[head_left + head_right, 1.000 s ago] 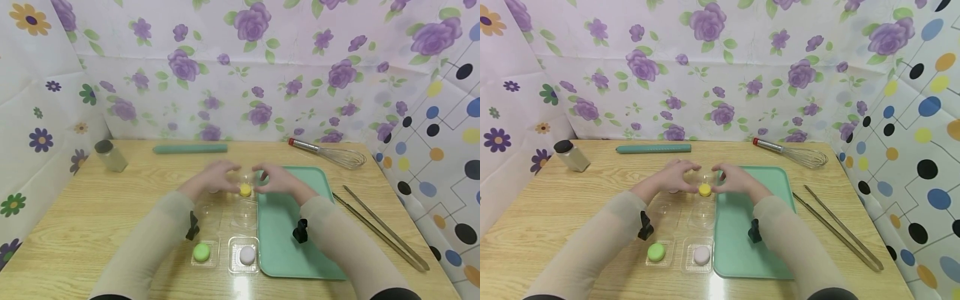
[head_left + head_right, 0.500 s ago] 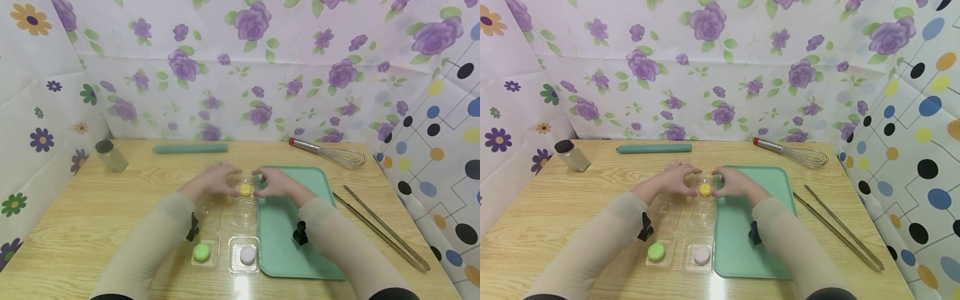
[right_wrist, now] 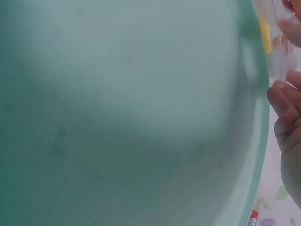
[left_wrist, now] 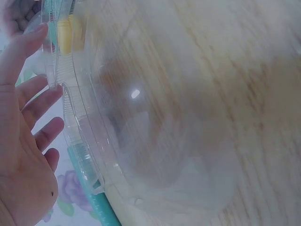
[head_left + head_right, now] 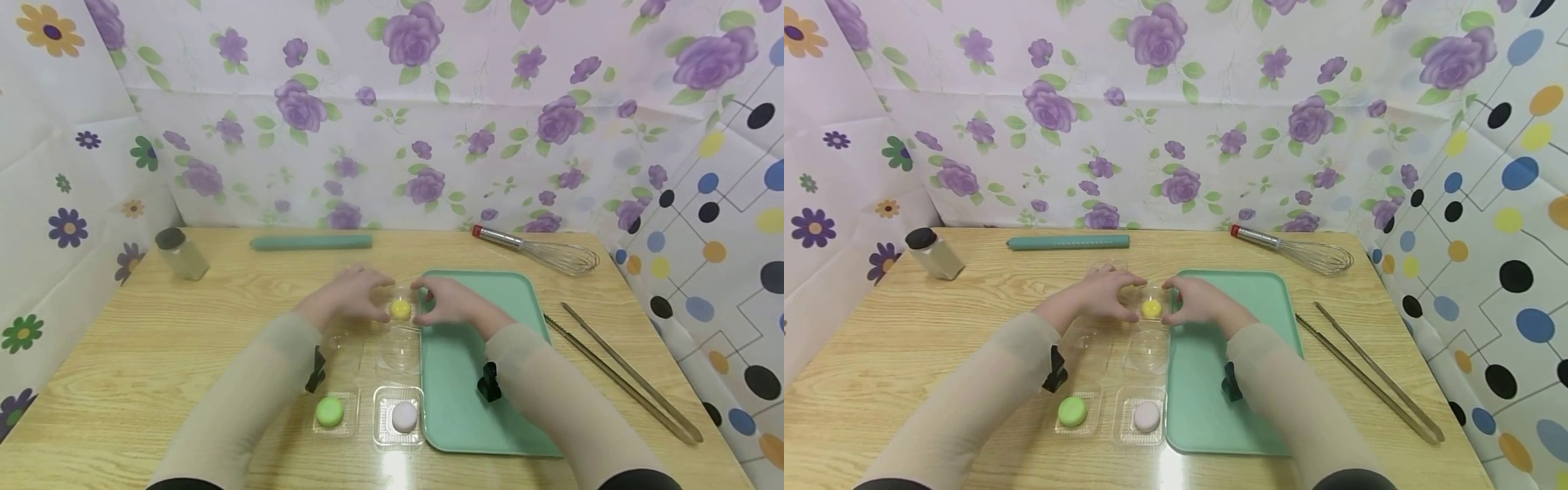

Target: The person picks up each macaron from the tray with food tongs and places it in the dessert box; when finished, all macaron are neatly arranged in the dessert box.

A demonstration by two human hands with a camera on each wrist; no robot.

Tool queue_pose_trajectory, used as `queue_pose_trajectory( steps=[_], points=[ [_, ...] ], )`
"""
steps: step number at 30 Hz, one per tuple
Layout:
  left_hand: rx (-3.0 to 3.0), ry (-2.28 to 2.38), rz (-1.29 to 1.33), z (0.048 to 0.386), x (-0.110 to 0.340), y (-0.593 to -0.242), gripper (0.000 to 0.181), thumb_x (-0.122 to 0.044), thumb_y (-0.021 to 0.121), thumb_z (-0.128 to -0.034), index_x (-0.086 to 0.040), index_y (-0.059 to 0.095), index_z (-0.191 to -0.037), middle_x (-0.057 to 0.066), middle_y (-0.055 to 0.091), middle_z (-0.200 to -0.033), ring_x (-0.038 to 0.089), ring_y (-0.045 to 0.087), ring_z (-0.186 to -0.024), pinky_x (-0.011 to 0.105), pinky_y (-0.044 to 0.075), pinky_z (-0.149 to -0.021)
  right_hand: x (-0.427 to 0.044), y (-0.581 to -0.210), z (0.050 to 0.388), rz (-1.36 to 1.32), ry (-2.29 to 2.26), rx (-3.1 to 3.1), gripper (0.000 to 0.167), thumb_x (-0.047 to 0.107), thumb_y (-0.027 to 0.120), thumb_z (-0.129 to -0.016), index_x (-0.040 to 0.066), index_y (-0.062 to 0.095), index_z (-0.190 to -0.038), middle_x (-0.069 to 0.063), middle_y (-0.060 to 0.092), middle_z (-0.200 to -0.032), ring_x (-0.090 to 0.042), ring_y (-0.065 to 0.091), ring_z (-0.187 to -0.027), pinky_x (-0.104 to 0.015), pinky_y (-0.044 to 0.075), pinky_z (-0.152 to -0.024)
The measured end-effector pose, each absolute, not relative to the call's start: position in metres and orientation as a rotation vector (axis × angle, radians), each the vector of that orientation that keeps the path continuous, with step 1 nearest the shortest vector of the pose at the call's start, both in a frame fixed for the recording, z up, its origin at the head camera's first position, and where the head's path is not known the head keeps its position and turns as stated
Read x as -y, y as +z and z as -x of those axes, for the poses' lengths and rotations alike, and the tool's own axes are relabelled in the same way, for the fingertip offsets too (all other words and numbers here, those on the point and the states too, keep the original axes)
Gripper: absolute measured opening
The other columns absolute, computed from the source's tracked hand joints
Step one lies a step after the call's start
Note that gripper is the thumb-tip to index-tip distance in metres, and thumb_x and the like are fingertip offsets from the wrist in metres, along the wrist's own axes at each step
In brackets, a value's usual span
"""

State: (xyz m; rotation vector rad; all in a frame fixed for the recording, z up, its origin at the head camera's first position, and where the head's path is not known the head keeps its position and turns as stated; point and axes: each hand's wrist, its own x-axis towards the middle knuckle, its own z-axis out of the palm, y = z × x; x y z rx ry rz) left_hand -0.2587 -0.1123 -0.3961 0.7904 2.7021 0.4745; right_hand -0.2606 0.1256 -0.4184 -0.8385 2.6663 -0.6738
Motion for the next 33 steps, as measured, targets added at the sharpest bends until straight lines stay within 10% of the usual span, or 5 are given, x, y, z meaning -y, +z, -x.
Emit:
queue_pose_trajectory(
  steps=[33],
  points=[
    [-2.795, 0.264, -0.889, 0.262, 0.107, -0.3961, 0.07, -0.049, 0.074, -0.0729, -0.016, 0.054, -0.131, 0.004, 0.048, -0.137, 0.03, 0.037, -0.125, 0.053, 0.023, -0.106, -0.1216, -0.4181, 0.2659, 0.786, -0.709, -2.633, 0.07, 0.042, 0.073, -0.078, 0.009, 0.047, -0.133, -0.009, 0.053, -0.129, -0.023, 0.055, -0.106, -0.039, 0.045, -0.093]
  ],
)
